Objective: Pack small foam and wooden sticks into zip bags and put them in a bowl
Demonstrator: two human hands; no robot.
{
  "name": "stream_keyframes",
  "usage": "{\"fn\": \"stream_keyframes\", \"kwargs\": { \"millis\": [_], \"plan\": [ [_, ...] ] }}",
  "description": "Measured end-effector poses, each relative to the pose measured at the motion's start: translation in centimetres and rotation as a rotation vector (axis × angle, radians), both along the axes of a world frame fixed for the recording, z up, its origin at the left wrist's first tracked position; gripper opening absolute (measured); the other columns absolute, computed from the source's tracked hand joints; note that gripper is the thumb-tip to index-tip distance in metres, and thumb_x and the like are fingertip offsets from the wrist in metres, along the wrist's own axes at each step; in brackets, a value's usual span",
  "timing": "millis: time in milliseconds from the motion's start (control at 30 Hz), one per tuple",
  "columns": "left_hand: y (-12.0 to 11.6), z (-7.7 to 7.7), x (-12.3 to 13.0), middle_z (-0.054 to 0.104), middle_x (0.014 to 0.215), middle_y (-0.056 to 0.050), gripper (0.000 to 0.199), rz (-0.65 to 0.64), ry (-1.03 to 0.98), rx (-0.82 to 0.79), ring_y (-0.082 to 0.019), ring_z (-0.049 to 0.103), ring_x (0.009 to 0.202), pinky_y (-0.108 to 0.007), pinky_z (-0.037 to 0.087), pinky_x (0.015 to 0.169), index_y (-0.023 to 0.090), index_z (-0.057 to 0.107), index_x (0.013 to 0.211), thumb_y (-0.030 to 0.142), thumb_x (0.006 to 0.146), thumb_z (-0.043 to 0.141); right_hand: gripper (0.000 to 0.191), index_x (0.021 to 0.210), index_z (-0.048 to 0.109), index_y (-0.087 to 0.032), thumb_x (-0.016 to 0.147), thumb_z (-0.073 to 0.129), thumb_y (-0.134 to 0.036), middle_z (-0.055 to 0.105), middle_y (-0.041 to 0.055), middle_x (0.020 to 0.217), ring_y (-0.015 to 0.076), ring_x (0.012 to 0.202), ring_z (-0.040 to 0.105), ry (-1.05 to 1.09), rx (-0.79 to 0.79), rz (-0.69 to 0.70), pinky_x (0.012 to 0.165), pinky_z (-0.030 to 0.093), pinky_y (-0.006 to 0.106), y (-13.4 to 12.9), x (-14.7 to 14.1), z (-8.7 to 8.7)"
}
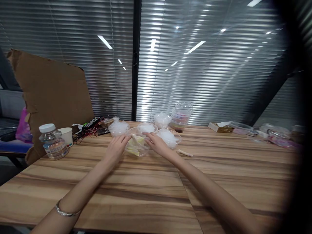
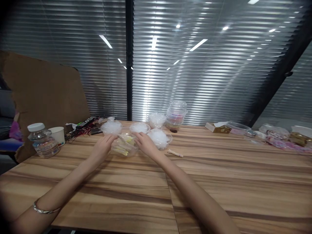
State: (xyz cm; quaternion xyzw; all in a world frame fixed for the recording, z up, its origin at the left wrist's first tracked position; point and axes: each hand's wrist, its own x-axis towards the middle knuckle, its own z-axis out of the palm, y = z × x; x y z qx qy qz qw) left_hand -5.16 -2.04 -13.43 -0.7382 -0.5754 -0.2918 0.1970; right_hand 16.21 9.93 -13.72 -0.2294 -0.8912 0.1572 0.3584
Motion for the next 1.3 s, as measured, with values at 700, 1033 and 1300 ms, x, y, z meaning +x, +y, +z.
{"fn": "stream_keyframes", "kwargs": {
  "millis": [700, 1033, 1300],
  "plan": [
    [0.0, 0.0, 1.3, 0.033, 0.142, -0.007, 0.045, -0.167, 0.103, 0.093, -0.027, 0.031, 0.128, -0.051, 0.026, 0.104, 0.029, 0.056, 0.119, 0.007, 0.082, 0.044, 0.030, 0.116, 0.058, -0.027, 0.087, 0.051, -0.027, 0.047, 0.0045, 0.103, 0.0158, 0.093, 0.052, 0.001, 0.042, -0.015, 0.086, 0.042, 0.031, -0.8, -1.6, 1.0],
    [0.0, 0.1, 2.1, 0.009, 0.148, 0.001, 0.027, -0.296, -0.245, 0.044, -0.029, 0.014, 0.137, -0.050, 0.023, 0.110, 0.024, 0.071, 0.092, 0.012, 0.083, 0.048, 0.016, 0.092, 0.068, -0.024, 0.085, 0.056, -0.031, 0.047, 0.0039, 0.096, 0.0164, 0.092, 0.051, 0.070, 0.035, -0.060, 0.086, 0.041, 0.033, 0.4, -2.8, 0.2],
    [0.7, -0.4, 1.4, 0.003, 0.147, 0.002, 0.027, -0.302, -0.370, 0.012, -0.030, 0.025, 0.134, -0.050, 0.026, 0.110, 0.020, 0.071, 0.088, 0.012, 0.085, 0.045, 0.019, 0.094, 0.064, -0.022, 0.089, 0.047, -0.029, 0.049, 0.0063, 0.103, 0.0185, 0.102, 0.048, 0.216, 0.019, -0.039, 0.095, 0.038, 0.036, -0.4, -2.2, 2.2]
  ]
}}
